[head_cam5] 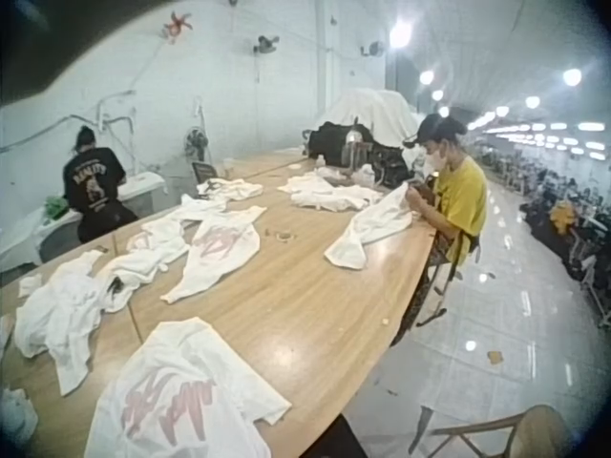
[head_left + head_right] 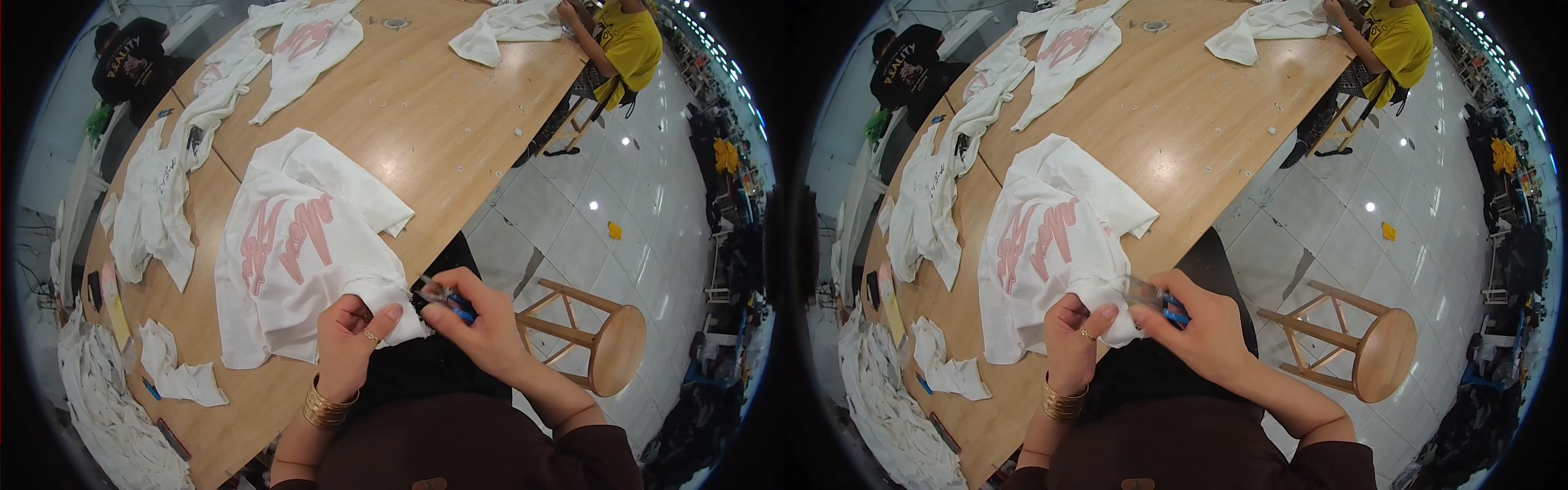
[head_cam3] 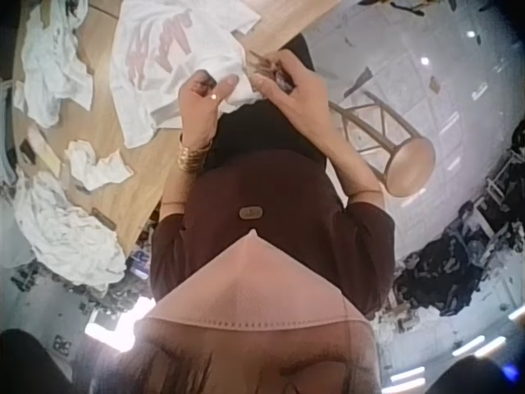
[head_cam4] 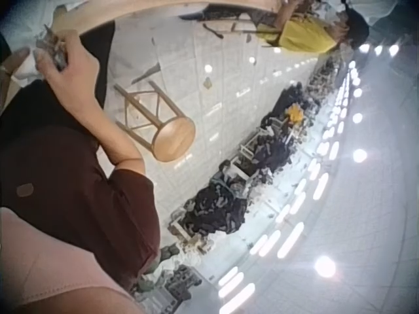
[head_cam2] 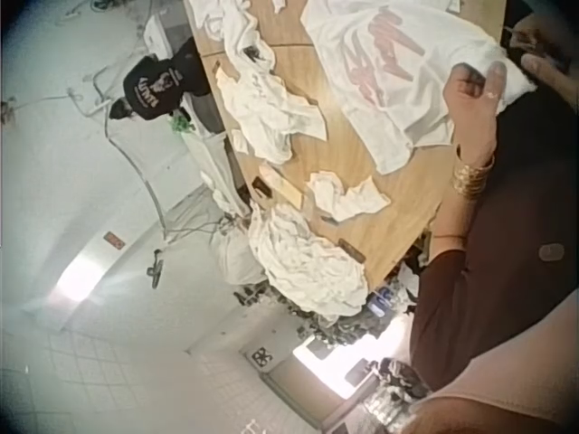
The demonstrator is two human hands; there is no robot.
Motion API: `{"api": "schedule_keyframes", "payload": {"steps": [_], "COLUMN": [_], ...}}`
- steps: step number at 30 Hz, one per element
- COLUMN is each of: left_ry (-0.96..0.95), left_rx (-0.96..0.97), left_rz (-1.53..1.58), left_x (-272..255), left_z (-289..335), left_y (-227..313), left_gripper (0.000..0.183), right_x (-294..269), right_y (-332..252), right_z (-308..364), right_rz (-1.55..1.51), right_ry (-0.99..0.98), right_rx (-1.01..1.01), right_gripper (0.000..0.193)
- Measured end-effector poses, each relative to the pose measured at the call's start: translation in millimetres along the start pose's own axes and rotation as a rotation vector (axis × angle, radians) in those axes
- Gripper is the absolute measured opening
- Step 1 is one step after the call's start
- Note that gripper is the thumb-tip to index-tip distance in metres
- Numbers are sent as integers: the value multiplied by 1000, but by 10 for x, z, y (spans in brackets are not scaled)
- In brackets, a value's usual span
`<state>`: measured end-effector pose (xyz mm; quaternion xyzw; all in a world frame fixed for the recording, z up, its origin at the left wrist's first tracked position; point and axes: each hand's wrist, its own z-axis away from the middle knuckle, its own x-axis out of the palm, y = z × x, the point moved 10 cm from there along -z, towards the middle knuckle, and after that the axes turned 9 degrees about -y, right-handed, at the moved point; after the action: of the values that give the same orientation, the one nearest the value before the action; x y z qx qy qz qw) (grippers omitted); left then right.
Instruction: Trimming loose threads and excess fabric from white t-shirts using thread snips.
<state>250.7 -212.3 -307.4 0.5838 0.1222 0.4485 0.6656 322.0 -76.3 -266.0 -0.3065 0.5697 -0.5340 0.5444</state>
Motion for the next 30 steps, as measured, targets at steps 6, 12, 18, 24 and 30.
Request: {"api": "schedule_keyframes", "payload": {"steps": [6, 12, 18, 24, 30], "left_ry": [-25, -26, 3, 34, 60], "left_rx": [19, 47, -125, 102, 137], "left_rz": [-69, -88, 152, 23, 32], "left_x": [53, -34, -184, -141, -180], "left_z": [-18, 10, -28, 51, 60], "left_y": [42, 45, -206, 55, 60], "left_gripper": [17, 18, 20, 20, 20], "right_x": [26, 150, 266, 289, 394], "right_y": [-125, -324, -366, -130, -113], "right_z": [-28, -57, -68, -196, -211], "right_rz": [179, 346, 431, 248, 215], "right_ry": [150, 47, -97, -184, -306], "right_rx": [-271, -426, -496, -232, -177], "right_gripper": [21, 27, 26, 19, 18]}}
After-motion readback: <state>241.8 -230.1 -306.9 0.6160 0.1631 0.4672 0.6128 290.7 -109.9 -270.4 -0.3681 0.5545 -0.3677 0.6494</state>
